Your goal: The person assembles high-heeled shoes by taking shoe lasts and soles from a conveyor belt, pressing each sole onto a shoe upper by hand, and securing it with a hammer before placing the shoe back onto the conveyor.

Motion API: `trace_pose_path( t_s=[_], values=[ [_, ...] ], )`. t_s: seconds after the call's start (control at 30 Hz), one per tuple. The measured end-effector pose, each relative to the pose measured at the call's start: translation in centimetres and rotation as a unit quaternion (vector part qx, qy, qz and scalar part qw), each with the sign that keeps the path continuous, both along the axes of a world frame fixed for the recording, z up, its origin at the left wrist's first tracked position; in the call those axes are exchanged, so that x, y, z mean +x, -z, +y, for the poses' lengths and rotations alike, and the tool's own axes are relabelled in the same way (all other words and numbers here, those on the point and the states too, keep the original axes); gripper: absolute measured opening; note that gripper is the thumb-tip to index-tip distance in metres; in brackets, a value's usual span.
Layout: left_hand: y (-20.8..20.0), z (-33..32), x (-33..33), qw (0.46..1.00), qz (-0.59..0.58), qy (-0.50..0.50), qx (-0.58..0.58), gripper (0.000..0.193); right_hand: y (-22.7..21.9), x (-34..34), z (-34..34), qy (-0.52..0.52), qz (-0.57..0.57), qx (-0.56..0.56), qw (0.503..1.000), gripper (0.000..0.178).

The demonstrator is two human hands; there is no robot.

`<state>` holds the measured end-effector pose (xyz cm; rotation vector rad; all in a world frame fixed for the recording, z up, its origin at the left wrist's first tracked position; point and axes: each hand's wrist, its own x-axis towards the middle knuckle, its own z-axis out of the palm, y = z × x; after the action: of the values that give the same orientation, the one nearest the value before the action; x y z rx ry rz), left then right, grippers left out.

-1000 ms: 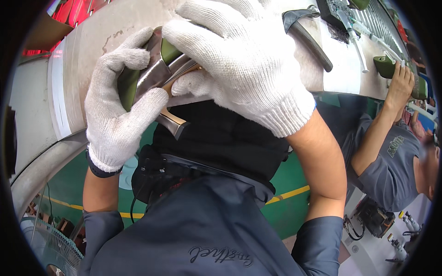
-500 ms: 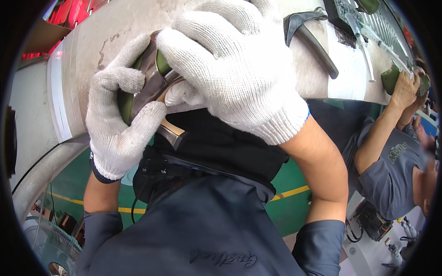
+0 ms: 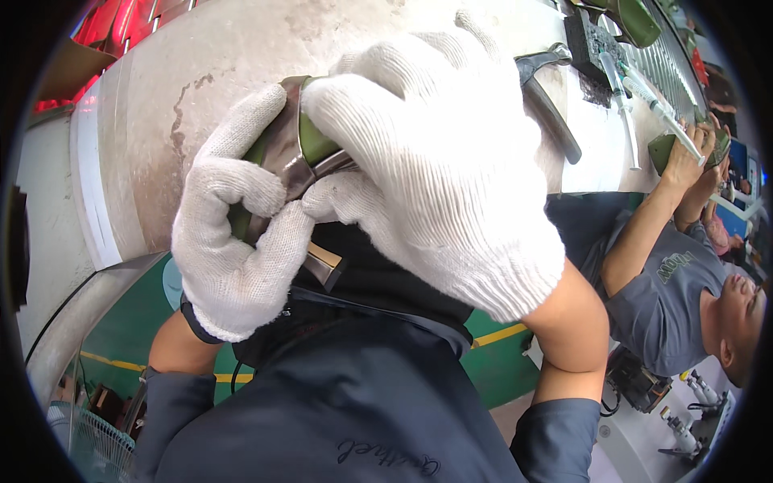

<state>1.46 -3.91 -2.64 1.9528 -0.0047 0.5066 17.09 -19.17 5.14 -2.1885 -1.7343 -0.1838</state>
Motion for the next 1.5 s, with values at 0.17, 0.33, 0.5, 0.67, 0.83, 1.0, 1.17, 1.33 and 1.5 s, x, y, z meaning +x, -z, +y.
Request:
trace_pose_path(
  t_s=[0.17, 0.33, 0.5, 0.67, 0.83, 1.0, 1.17, 1.33, 1.5],
  values=[
    [0.0, 0.9, -0.4, 1.000, -0.016, 0.009, 0.022, 0.035, -0.5, -0.4, 0.9, -0.003, 0.074, -0.012, 0.997, 0.057],
    [-0.7, 0.0, -0.5, 0.999, 0.022, 0.004, 0.028, 0.054, 2.4, -0.1, 0.3, 0.020, 0.076, 0.055, 0.995, 0.053],
    [0.0, -0.4, -0.5, 0.999, 0.034, -0.023, 0.016, 0.056, 0.3, -1.5, -0.1, 0.040, 0.035, 0.034, 0.998, 0.055],
    [-0.7, -2.3, 0.0, 0.984, -0.007, -0.082, 0.157, 0.068, 5.6, 4.1, -5.5, 0.159, 0.031, 0.260, 0.952, 0.053],
    [-3.1, -2.2, 2.2, 0.956, 0.047, -0.050, 0.286, 0.079, 9.1, 7.3, -10.5, 0.286, 0.055, 0.235, 0.927, 0.034],
    [-4.7, -2.1, 6.8, 0.950, 0.093, 0.026, 0.297, 0.091, 8.2, 7.1, -9.8, 0.269, -0.018, 0.123, 0.955, 0.045],
    [-5.7, -1.8, 8.0, 0.950, 0.181, 0.063, 0.245, 0.101, 5.9, 4.6, -9.3, 0.146, 0.283, 0.253, 0.914, 0.041],
    [-5.4, -1.5, 8.1, 0.957, 0.152, 0.063, 0.240, 0.101, 0.8, 6.8, -9.0, 0.068, 0.506, 0.296, 0.807, 0.026],
    [-5.5, -0.9, 8.2, 0.977, 0.149, 0.052, 0.146, 0.076, 1.3, 11.0, -7.3, 0.078, 0.425, 0.226, 0.873, 0.034]
  ],
)
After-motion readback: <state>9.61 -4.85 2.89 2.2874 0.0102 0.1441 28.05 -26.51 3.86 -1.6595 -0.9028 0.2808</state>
